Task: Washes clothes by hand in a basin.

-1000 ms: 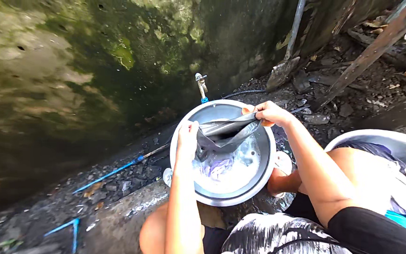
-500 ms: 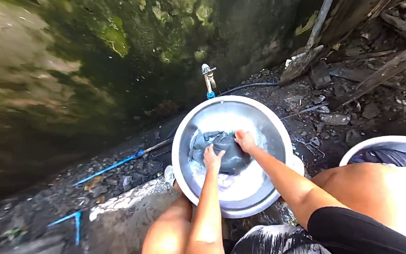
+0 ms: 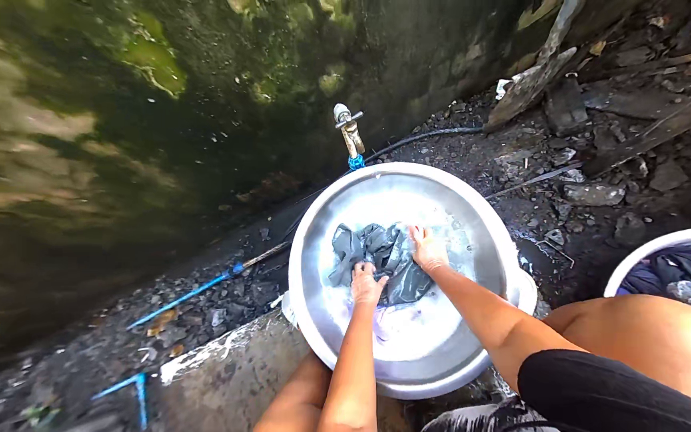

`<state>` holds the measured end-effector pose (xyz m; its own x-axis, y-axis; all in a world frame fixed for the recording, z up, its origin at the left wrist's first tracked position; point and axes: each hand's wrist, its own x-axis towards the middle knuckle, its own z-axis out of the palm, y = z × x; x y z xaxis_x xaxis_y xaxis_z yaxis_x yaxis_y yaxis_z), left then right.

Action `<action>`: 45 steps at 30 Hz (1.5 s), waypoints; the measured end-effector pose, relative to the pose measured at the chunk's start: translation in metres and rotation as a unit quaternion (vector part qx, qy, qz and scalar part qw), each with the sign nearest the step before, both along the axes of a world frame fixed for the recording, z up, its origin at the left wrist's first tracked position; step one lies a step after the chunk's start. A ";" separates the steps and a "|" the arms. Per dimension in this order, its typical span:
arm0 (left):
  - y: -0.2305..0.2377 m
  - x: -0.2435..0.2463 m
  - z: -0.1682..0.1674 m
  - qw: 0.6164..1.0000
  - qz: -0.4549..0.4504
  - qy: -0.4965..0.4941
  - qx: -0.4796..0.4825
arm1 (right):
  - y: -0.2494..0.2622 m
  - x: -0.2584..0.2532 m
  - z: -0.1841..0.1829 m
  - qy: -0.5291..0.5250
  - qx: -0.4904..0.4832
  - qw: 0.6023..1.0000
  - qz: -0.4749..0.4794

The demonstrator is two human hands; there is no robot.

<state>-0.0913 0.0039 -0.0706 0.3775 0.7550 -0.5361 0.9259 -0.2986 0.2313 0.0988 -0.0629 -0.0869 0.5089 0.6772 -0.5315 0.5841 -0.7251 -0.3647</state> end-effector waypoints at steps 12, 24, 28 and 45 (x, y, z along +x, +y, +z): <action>-0.036 -0.052 0.040 0.759 0.465 -0.443 -0.104 | -0.011 -0.022 0.030 0.106 0.113 0.979 -0.131; -0.032 -0.018 0.063 0.696 0.569 -0.405 -0.163 | 0.019 -0.059 0.006 0.126 0.137 0.969 0.161; -0.032 -0.022 0.071 0.725 0.540 -0.402 -0.143 | 0.022 -0.013 -0.002 0.073 0.069 0.991 0.090; -0.023 -0.038 0.088 0.676 0.572 -0.431 -0.172 | 0.013 -0.015 0.003 0.084 0.092 0.991 0.053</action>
<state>-0.1296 -0.0187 0.0170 -0.0632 0.7045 -0.7069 -0.0179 0.7074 0.7066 0.0839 -0.0495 -0.0838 0.3449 0.8152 -0.4653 0.5738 -0.5754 -0.5828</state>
